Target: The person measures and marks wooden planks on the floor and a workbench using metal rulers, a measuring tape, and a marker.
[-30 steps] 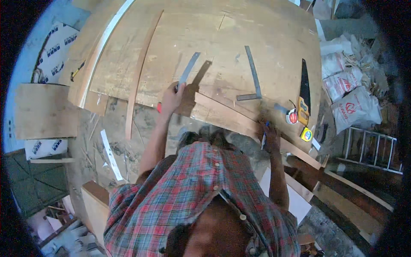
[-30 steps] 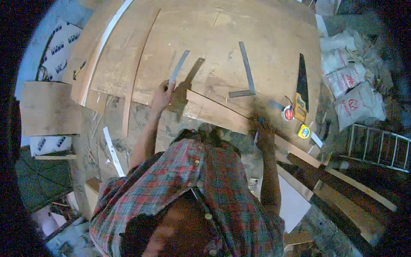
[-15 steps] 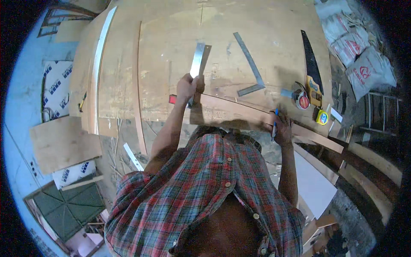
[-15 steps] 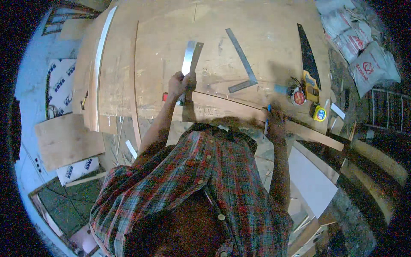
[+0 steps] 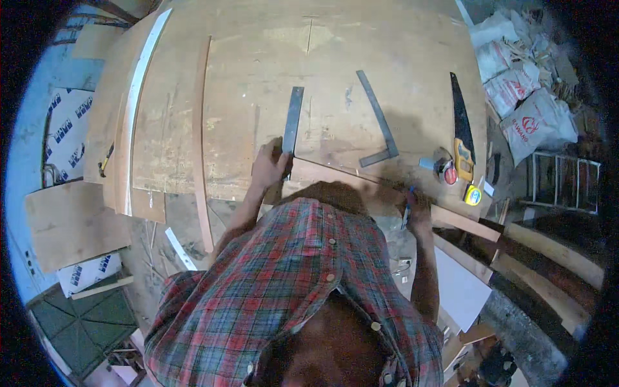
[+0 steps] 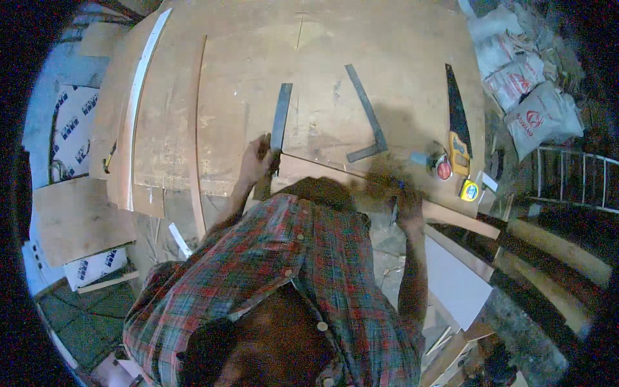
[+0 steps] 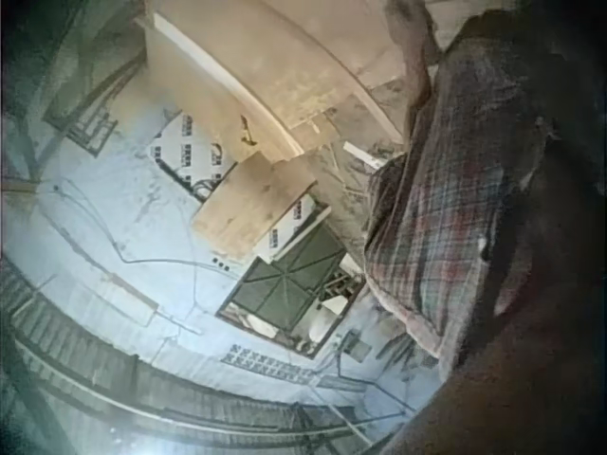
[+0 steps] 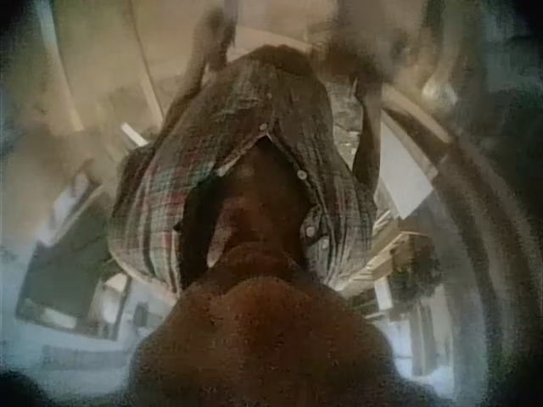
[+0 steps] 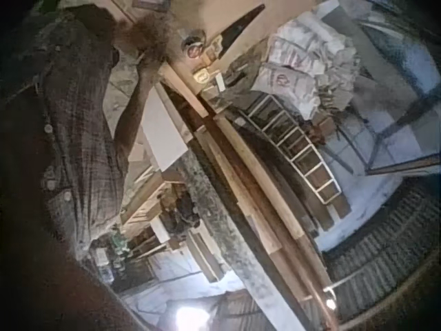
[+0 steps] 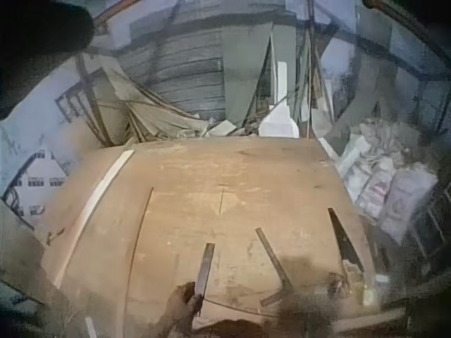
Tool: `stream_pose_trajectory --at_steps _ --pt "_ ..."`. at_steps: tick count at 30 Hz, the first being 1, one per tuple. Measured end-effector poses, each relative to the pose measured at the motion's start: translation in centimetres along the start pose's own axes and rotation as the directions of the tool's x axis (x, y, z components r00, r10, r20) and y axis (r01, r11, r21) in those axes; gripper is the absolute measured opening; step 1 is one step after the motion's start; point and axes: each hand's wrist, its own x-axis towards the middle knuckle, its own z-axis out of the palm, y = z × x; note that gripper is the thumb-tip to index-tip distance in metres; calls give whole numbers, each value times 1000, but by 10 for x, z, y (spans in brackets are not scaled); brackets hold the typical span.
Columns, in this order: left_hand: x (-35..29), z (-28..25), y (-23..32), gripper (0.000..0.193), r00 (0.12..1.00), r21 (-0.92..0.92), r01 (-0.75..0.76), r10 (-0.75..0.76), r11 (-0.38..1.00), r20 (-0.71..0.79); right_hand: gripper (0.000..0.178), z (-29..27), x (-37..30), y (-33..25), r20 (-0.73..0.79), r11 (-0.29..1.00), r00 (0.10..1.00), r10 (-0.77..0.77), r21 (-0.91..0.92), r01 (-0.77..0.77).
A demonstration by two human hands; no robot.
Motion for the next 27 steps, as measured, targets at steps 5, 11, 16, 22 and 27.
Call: stream_pose_trajectory --at_steps 5,11,16,22,27 --pt "-13 -8 27 51 1000 214 2 0 977 -9 47 -45 10 -1 -52 994 999 11 -104 -17" --pt "8 -15 80 52 993 34 -107 108 994 -42 52 -139 72 -28 37 844 942 334 434 -316" --pt "33 -7 185 56 933 -538 -274 356 797 53 57 -190 168 -98 -290 966 954 -73 219 141" --pt "54 -72 306 29 934 -880 -349 41 321 -356 60 -248 254 -227 -150 924 959 -239 269 273" --pt "53 -225 295 25 634 -498 -707 139 501 -760 46 -277 278 -243 -543 656 747 -383 409 634"
